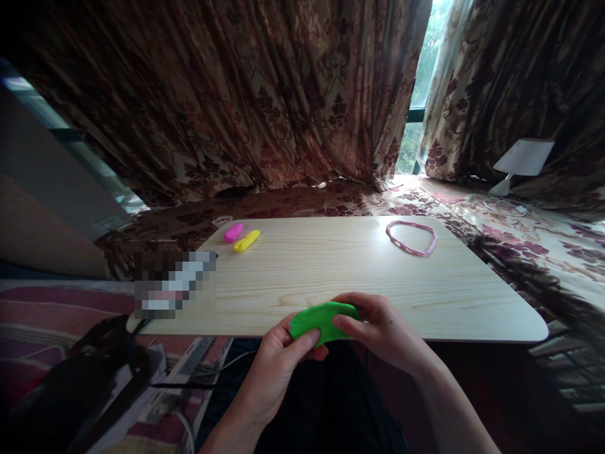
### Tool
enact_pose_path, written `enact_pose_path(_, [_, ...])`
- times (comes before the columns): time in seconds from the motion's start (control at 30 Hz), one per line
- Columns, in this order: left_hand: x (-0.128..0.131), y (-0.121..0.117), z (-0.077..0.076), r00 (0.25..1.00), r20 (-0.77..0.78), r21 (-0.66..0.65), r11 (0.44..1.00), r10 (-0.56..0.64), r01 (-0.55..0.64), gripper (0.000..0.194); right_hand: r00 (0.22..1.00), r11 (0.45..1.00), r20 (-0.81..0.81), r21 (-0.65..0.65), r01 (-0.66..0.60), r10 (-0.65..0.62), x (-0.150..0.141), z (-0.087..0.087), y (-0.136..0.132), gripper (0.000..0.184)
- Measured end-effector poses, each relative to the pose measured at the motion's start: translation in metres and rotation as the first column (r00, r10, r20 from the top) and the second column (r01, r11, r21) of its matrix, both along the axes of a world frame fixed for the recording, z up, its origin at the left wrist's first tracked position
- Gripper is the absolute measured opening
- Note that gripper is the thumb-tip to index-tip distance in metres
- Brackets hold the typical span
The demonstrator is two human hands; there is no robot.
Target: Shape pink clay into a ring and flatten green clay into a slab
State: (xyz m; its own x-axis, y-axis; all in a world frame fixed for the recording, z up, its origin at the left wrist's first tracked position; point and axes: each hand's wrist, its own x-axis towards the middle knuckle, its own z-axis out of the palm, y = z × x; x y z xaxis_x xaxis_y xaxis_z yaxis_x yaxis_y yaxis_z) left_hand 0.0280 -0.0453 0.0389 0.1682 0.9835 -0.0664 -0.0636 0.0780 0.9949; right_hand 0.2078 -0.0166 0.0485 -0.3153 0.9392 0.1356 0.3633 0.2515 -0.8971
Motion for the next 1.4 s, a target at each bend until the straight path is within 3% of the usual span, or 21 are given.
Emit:
enact_pose_path(0.07, [-0.003, 0.01, 0.001, 0.995, -0.099, 0.051, 0.999, -0.011, 0.016, 0.027, 1.0, 1.0, 0.024, 0.024, 0.001, -0.002, -0.001, -0.003, 0.005, 0.023])
enact_pose_path(0.17, [-0.008, 0.045, 0.003, 0.953, -0.302, 0.145, 0.988, -0.002, 0.048, 0.03, 0.997, 0.999, 0.08, 0.039, 0.016, -0.019, -0.004, -0.007, 0.027, 0.022])
enact_pose_path(0.37, [-0.017, 0.125, 0.004, 0.77, -0.637, 0.233, 0.962, 0.038, 0.145, 0.021, 0.95, 0.989, 0.286, 0.116, 0.091, -0.121, -0.001, -0.015, 0.075, 0.033])
enact_pose_path(0.5, [-0.035, 0.129, 0.01, 0.677, -0.717, 0.348, 0.927, 0.165, 0.142, 0.035, 0.886, 0.956, 0.392, 0.249, 0.158, -0.249, 0.016, -0.009, 0.065, 0.043])
enact_pose_path(0.6, [-0.049, 0.112, 0.013, 0.667, -0.713, 0.446, 0.874, 0.218, 0.191, 0.025, 0.857, 0.924, 0.437, 0.368, 0.105, -0.271, 0.036, -0.002, 0.048, 0.032])
enact_pose_path(0.63, [-0.051, 0.107, 0.012, 0.676, -0.709, 0.483, 0.837, 0.201, 0.257, 0.02, 0.858, 0.9, 0.432, 0.43, 0.074, -0.277, 0.04, -0.002, 0.044, 0.029])
enact_pose_path(0.7, [-0.052, 0.101, 0.01, 0.649, -0.742, 0.588, 0.629, 0.17, 0.508, 0.025, 0.872, 0.886, 0.444, 0.463, -0.027, -0.205, 0.044, -0.003, 0.042, 0.029])
enact_pose_path(0.77, [-0.049, 0.104, 0.006, 0.57, -0.804, 0.57, 0.492, 0.168, 0.658, 0.029, 0.872, 0.884, 0.471, 0.454, -0.111, -0.132, 0.04, -0.008, 0.046, 0.034])
enact_pose_path(0.83, [-0.042, 0.111, 0.003, 0.498, -0.851, 0.515, 0.447, 0.166, 0.732, 0.027, 0.856, 0.875, 0.508, 0.453, -0.169, -0.098, 0.031, -0.014, 0.054, 0.036])
enact_pose_path(0.9, [-0.036, 0.119, 0.0, 0.473, -0.869, 0.485, 0.445, 0.146, 0.753, 0.025, 0.838, 0.866, 0.54, 0.453, -0.212, -0.077, 0.022, -0.019, 0.062, 0.031])
enact_pose_path(1.03, [-0.028, 0.128, -0.005, 0.501, -0.856, 0.498, 0.463, 0.126, 0.733, 0.022, 0.824, 0.867, 0.566, 0.412, -0.28, -0.004, 0.016, -0.02, 0.074, 0.016])
enact_pose_path(1.4, [-0.015, 0.137, -0.015, 0.592, -0.784, 0.594, 0.499, 0.184, 0.631, 0.013, 0.823, 0.811, 0.565, 0.454, -0.369, 0.057, 0.016, -0.02, 0.087, 0.016])
